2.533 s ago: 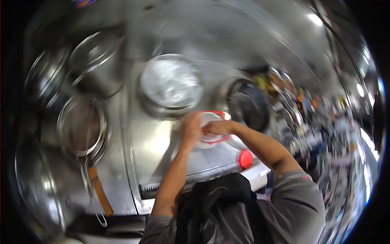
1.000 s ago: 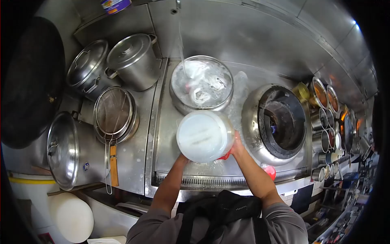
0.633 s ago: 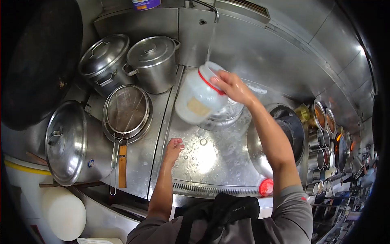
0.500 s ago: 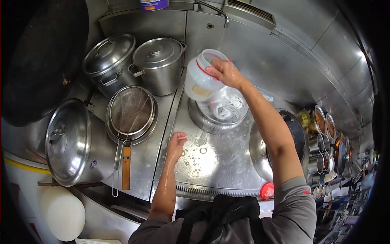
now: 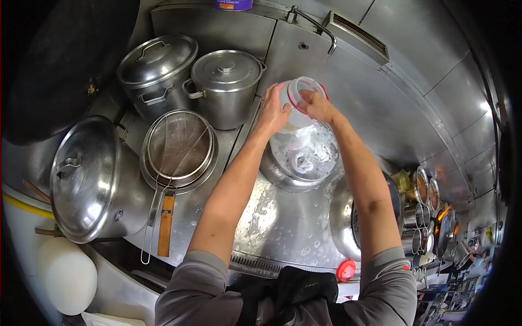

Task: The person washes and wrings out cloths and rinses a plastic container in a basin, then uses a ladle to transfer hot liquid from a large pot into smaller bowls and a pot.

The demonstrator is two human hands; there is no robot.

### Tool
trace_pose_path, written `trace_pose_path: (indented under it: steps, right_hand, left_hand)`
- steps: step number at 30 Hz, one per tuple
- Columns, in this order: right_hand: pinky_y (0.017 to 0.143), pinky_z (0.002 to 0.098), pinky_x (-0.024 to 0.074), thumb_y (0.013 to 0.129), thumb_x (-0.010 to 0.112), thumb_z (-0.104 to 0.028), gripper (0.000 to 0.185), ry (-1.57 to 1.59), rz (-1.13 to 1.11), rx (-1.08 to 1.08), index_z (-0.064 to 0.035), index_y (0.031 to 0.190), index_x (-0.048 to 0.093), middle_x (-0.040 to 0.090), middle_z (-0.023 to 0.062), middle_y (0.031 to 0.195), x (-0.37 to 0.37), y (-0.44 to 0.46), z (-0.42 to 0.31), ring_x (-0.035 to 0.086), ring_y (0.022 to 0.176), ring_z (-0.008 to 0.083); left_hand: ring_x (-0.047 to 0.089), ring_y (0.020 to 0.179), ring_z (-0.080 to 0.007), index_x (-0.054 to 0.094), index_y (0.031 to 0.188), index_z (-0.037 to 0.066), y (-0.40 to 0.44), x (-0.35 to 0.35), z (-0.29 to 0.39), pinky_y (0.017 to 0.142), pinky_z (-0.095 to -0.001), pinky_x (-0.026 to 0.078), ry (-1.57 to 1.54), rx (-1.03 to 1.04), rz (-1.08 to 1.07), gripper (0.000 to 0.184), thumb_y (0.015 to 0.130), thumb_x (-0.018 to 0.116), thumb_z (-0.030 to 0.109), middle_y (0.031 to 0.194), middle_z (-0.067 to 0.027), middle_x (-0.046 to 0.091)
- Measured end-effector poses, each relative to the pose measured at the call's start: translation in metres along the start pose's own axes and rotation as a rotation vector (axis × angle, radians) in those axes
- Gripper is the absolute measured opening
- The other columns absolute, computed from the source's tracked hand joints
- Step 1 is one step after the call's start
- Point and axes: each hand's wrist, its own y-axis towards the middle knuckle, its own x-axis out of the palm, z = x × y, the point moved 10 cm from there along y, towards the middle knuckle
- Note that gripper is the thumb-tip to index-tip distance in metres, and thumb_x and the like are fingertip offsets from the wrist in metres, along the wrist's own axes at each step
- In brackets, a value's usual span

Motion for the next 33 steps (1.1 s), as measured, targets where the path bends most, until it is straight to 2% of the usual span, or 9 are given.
trace_pose_path:
  steps: [2, 6, 9, 13, 17, 20, 22, 25, 33]
  right_hand:
    - [0.086, 0.038, 0.0481, 0.077, 0.066, -0.018, 0.039, 0.011, 0.018, 0.083, 0.0008, 0.112, 0.064, 0.069, 0.016, 0.102, 0.005, 0.018, 0.019, 0.065, 0.096, 0.027]
    - [0.092, 0.0343, 0.0457, 0.066, 0.066, -0.01, 0.049, 0.325, 0.04, 0.174, -0.0003, 0.115, 0.064, 0.068, 0.0091, 0.104, 0.01, 0.044, 0.035, 0.062, 0.102, 0.0234]
    - [0.093, 0.033, 0.0453, 0.065, 0.066, -0.009, 0.05, 0.34, -0.247, 0.187, -0.0048, 0.115, 0.065, 0.067, 0.0072, 0.106, 0.023, 0.051, 0.038, 0.061, 0.104, 0.021]
    - [0.098, 0.0354, 0.0427, 0.068, 0.073, -0.019, 0.054, 0.466, -0.265, 0.345, -0.0066, 0.12, 0.065, 0.066, 0.0124, 0.117, 0.034, 0.065, 0.057, 0.057, 0.113, 0.0254]
    - [0.1, 0.0366, 0.0414, 0.067, 0.075, -0.022, 0.059, 0.582, -0.148, 0.283, -0.0064, 0.123, 0.064, 0.065, 0.0127, 0.122, 0.031, 0.074, 0.054, 0.056, 0.116, 0.0251]
    - [0.104, 0.0391, 0.0397, 0.066, 0.077, -0.024, 0.064, 0.375, -0.418, 0.094, -0.0062, 0.126, 0.062, 0.063, 0.0151, 0.126, 0.026, 0.056, 0.002, 0.055, 0.121, 0.0278]
    - [0.101, 0.0378, 0.0422, 0.068, 0.077, -0.024, 0.057, -0.094, -0.48, 0.102, -0.0049, 0.12, 0.064, 0.065, 0.0122, 0.119, 0.022, 0.051, 0.007, 0.057, 0.115, 0.0267]
    - [0.099, 0.0396, 0.0431, 0.063, 0.078, -0.025, 0.059, -0.154, -0.4, 0.101, -0.0026, 0.116, 0.065, 0.065, 0.0155, 0.118, 0.018, 0.053, 0.018, 0.057, 0.115, 0.0298]
    - [0.087, 0.0387, 0.0471, 0.055, 0.073, -0.02, 0.045, -0.057, -0.342, 0.234, -0.0004, 0.096, 0.069, 0.069, 0.0145, 0.095, 0.015, 0.043, 0.027, 0.063, 0.099, 0.0286]
  left_hand:
    - [0.041, 0.131, -0.04, 0.041, 0.136, 0.004, 0.003, 0.03, -0.022, 0.111, -0.0449, 0.033, 0.015, -0.025, -0.06, 0.061, 0.08, 0.064, 0.007, 0.14, -0.0233, 0.042]
    - [0.034, 0.137, -0.0413, 0.036, 0.144, 0.005, 0.002, 0.047, -0.034, 0.115, -0.0434, 0.029, -0.017, -0.022, -0.079, 0.071, 0.078, 0.063, 0.003, 0.148, -0.0235, 0.032]
    - [0.031, 0.139, -0.0419, 0.035, 0.146, 0.008, 0.006, 0.039, -0.039, 0.116, -0.0444, 0.028, -0.1, -0.019, -0.076, 0.076, 0.076, 0.061, -0.002, 0.15, -0.024, 0.029]
    - [0.024, 0.143, -0.0439, 0.039, 0.146, 0.018, 0.027, 0.043, -0.023, 0.118, -0.0466, 0.025, 0.092, 0.03, -0.218, 0.078, 0.074, 0.061, -0.006, 0.153, -0.0226, 0.027]
    - [0.018, 0.145, -0.0458, 0.041, 0.144, 0.022, 0.049, 0.047, -0.026, 0.118, -0.0489, 0.024, 0.121, -0.028, -0.32, 0.076, 0.076, 0.062, -0.003, 0.155, -0.0205, 0.026]
    - [0.015, 0.146, -0.0462, 0.041, 0.144, 0.021, 0.054, 0.049, -0.022, 0.117, -0.0488, 0.027, 0.212, 0.027, -0.421, 0.077, 0.075, 0.07, 0.008, 0.157, -0.0187, 0.024]
    - [0.013, 0.147, -0.0451, 0.043, 0.143, 0.021, 0.051, 0.054, -0.025, 0.116, -0.0478, 0.031, 0.424, -0.018, -0.566, 0.087, 0.066, 0.083, 0.025, 0.159, -0.0185, 0.02]
    - [0.022, 0.144, -0.0444, 0.046, 0.139, 0.02, 0.055, 0.05, -0.017, 0.112, -0.049, 0.035, 0.51, 0.046, -0.566, 0.096, 0.056, 0.089, 0.041, 0.153, -0.0176, 0.028]
    - [0.034, 0.135, -0.0411, 0.051, 0.132, 0.019, 0.054, 0.048, -0.009, 0.107, -0.0542, 0.036, 0.392, -0.02, -0.592, 0.09, 0.055, 0.09, 0.044, 0.137, -0.0181, 0.037]
